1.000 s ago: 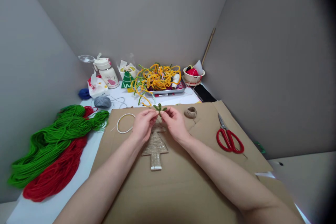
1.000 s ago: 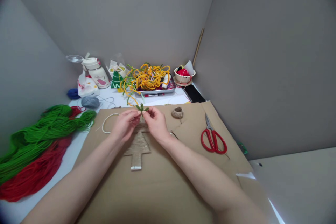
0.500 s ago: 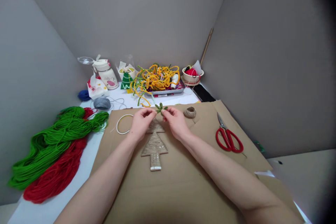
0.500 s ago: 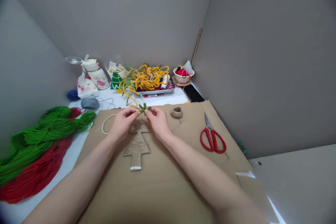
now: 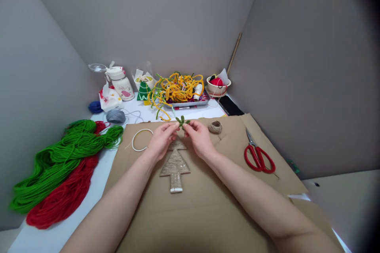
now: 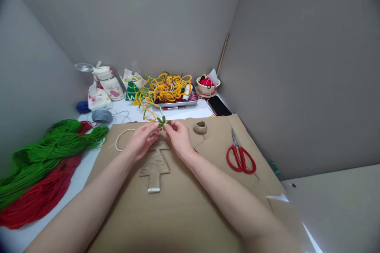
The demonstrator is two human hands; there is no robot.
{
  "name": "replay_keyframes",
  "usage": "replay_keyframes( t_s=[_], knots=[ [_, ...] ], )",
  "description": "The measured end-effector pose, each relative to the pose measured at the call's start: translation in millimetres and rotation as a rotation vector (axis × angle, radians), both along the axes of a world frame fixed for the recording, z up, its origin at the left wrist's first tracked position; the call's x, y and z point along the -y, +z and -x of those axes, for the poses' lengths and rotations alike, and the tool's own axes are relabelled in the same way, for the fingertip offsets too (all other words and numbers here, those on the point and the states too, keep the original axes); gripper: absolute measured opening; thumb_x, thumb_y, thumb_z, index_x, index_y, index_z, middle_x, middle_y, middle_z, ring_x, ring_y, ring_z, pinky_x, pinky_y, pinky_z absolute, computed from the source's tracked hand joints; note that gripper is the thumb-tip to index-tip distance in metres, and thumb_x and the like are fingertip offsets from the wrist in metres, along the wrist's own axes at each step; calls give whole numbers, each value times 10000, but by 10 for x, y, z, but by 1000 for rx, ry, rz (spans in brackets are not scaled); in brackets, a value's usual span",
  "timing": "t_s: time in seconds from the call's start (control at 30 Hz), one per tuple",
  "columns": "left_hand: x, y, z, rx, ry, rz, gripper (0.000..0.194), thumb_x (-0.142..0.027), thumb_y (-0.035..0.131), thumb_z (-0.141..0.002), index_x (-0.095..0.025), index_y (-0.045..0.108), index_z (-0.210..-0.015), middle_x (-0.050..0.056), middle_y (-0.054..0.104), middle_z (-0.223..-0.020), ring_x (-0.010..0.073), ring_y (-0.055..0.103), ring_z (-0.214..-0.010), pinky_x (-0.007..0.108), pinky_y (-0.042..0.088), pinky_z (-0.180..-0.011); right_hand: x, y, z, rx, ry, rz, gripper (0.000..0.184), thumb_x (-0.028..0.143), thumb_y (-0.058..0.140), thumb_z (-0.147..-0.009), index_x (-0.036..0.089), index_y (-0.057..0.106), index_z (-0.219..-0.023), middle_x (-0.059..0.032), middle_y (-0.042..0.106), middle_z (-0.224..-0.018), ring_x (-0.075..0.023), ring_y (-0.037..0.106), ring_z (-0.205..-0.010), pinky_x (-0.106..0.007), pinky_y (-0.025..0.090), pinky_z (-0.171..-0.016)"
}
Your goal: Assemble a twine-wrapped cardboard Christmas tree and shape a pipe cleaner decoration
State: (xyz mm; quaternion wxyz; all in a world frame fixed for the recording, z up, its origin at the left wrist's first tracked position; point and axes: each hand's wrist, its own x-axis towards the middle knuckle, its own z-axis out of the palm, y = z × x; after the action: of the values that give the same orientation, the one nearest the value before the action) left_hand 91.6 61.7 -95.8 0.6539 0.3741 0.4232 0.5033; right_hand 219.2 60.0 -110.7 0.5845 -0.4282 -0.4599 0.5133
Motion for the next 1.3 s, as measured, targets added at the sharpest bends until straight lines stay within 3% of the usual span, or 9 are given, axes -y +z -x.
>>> replay_keyframes(
  t_s=[0.13,0.33,0.47,0.67,1.1,1.3],
  knots=[
    [-13,-43,-10,-30,72,-84,209,-274,752,-615,-121,652,-717,-12,557,-651,55,448,-566,184,344,-540,15,8,14,-54,69,55,179,321,635,-701,155,576,-669,26,538,-609,-91,463,-563,-224,375,-580],
    [-72,-84,51,-46,185,-41,255,-305,779,-561,-124,653,-690,-7,574,-633,82,493,-588,208,376,-570,-22,86,-67,-6,60,150,233,366,594,-717,163,646,-819,-40,641,-837,-140,557,-724,-240,422,-619],
    [-62,-105,40,-166,192,-144,228,-322,746,-608,-135,667,-713,-7,597,-640,86,499,-586,208,369,-577,-38,122,-121,130,41,106,218,374,612,-705,161,628,-749,-8,603,-718,-117,509,-653,-224,378,-568],
    [-48,-150,7,-276,145,-231,219,-334,717,-642,-145,686,-750,16,655,-693,112,539,-616,224,399,-614,-51,84,-132,144,66,149,175,319,627,-664,151,589,-640,27,530,-604,-74,399,-522,-222,308,-512],
    [-25,-134,2,-543,153,-360,126,-275,680,-655,-171,700,-723,33,689,-730,162,586,-688,267,428,-699,-59,111,-129,-226,210,453,148,166,631,-539,162,489,-582,63,430,-525,-56,358,-496,-196,226,-431],
    [-17,-100,-12,-520,142,-356,94,-252,674,-657,-170,696,-697,26,675,-701,153,567,-663,251,414,-674,-79,98,-144,-297,241,449,140,160,612,-546,164,499,-628,53,473,-581,-50,357,-500,-177,218,-413]
  ],
)
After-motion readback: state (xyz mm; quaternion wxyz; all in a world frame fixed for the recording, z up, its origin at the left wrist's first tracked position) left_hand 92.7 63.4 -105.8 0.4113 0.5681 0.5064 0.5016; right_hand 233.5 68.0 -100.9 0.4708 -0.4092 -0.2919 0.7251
